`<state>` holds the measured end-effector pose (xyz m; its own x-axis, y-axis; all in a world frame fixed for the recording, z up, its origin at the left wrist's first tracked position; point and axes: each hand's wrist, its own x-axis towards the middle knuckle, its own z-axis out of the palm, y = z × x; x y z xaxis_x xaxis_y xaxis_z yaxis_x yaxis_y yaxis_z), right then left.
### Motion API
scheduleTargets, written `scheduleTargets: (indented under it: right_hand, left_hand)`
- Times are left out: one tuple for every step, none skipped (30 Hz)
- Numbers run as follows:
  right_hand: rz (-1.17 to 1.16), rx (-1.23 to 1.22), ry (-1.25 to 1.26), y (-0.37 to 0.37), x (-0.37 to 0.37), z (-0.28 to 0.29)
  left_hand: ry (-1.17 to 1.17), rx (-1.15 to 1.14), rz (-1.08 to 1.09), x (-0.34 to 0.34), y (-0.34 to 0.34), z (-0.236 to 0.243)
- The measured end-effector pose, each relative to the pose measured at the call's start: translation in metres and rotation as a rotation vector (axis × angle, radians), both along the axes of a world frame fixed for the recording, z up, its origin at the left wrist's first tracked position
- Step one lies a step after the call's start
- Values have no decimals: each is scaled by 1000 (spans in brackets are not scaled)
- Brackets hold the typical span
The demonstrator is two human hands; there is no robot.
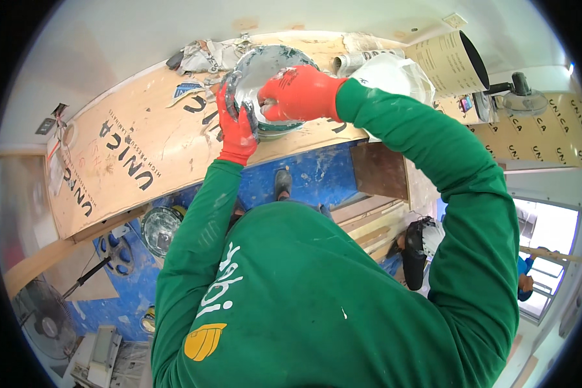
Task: The person stirs a white substance in a bucket using a flat scraper and pours liquid from a metal tin into the bucket.
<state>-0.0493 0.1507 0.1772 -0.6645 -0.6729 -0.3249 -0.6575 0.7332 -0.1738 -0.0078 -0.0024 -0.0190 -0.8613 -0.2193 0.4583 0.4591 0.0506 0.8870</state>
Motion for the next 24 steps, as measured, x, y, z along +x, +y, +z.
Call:
scheduleTargets:
  right_hand:
    - [-10, -11, 25, 0, 0, -6]
    - [-20, -21, 51, 0, -2, -10]
    - [-21, -47, 62, 1, -4, -12]
    - [-22, -73, 73, 4, -7, -12]
    - [-25, -98, 84, 5, -8, -13]
    - [-13, -103, 107, 5, -9, -13]
    - [-2, -108, 131, 5, -9, -14]
    - [8, -112, 154, 5, -8, -14]
    - [0, -106, 165, 4, -9, -14]
    - [-9, -99, 177, 4, -10, -14]
    - [-18, -92, 189, 4, -11, -14]
    - [-16, -121, 214, 4, -13, -15]
    - [-15, -150, 240, 5, -17, -16]
    - [-13, -179, 266, 5, -19, -16]
    - [-21, -205, 271, 4, -20, -15]
    - [-28, -231, 277, 2, -20, -12]
    - [-36, -257, 282, 1, -21, -12]
    - [-42, -251, 260, -1, -22, -14]
    - [-49, -246, 238, -3, -23, -16]
    - [-56, -240, 217, -6, -24, -18]
    - [-53, -207, 188, -9, -23, -19]
    - [-49, -173, 160, -12, -23, -19]
    - [-46, -140, 132, -13, -21, -18]
    - [-24, -123, 136, -12, -20, -20]
  left_hand:
    - [2, -1, 5, 1, 0, 1]
    - [6, -1, 4, 0, 0, 1]
    - [11, -7, 4, 0, 1, 1]
    - [11, -10, 4, 0, 0, 1]
    - [19, -13, 7, 0, 0, 1]
    - [24, -13, 9, -1, 0, 1]
    - [26, -14, 10, -1, 0, 1]
    - [28, -19, 12, -1, 0, 0]
    - [30, -20, 13, -1, -1, 0]
    - [31, -22, 12, -1, -1, 0]
    - [33, -20, 10, -1, 0, 0]
    - [32, -20, 12, -1, 0, 0]
    - [33, -24, 13, -1, -1, 0]
    - [34, -26, 16, -1, 0, 0]
    - [35, -29, 16, -1, -1, -1]
    - [36, -28, 16, -1, 0, -1]
    - [34, -31, 19, -1, -1, -1]
    - [37, -32, 18, -2, 0, -1]
    - [43, -37, 17, -2, -1, 0]
    - [49, -43, 18, -2, -2, 0]
    - [54, -49, 24, -3, -3, 0]
    - [55, -46, 22, -3, -3, 0]
    - [53, -40, 17, -2, -3, 0]
    - [23, 6, 2, -1, -2, 3]
